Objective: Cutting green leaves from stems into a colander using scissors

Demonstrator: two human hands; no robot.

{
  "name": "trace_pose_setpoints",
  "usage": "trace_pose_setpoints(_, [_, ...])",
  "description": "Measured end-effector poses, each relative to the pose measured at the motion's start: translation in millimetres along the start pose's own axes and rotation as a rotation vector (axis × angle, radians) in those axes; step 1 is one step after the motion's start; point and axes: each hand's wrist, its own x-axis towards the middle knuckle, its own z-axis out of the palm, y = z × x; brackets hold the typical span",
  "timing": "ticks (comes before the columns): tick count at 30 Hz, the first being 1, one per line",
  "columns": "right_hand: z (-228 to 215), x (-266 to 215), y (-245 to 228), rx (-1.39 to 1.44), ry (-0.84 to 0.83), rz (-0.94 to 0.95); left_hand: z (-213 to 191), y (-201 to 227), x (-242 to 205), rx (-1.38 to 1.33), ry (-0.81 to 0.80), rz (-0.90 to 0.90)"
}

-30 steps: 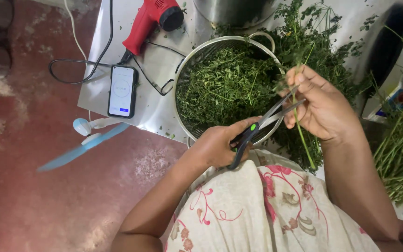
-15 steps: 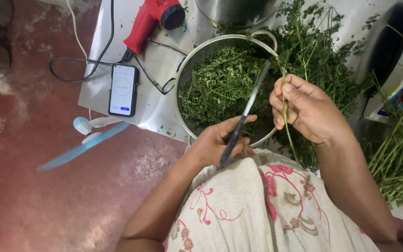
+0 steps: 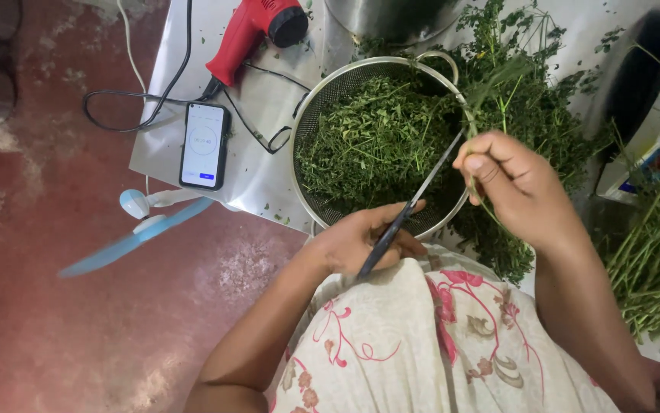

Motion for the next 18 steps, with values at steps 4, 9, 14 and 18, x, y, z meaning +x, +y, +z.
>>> trace_pose_setpoints(4, [-3.3, -5.7, -2.5, -0.182, -0.163, 0.06, -7.2, -1.4, 6.1, -0.169, -0.091, 0.041])
trace_pose_setpoints(9, [-0.6, -10.2, -8.1, -0.216, -0.205, 0.061, -18.1, 7.0, 10.0, -0.06, -0.083, 0.045])
trace_pose_setpoints(14, [-0.8, -14.9, -1.1, -0.189, -0.169, 0.138, -14.2, 11.1, 9.2, 0.051, -0.05, 0.006])
trace_pose_setpoints(18, [0.3, -28.9, 8.8, -0.2, -0.124, 0.092, -10.3, 5.8, 4.6, -0.176, 0.079, 0.075])
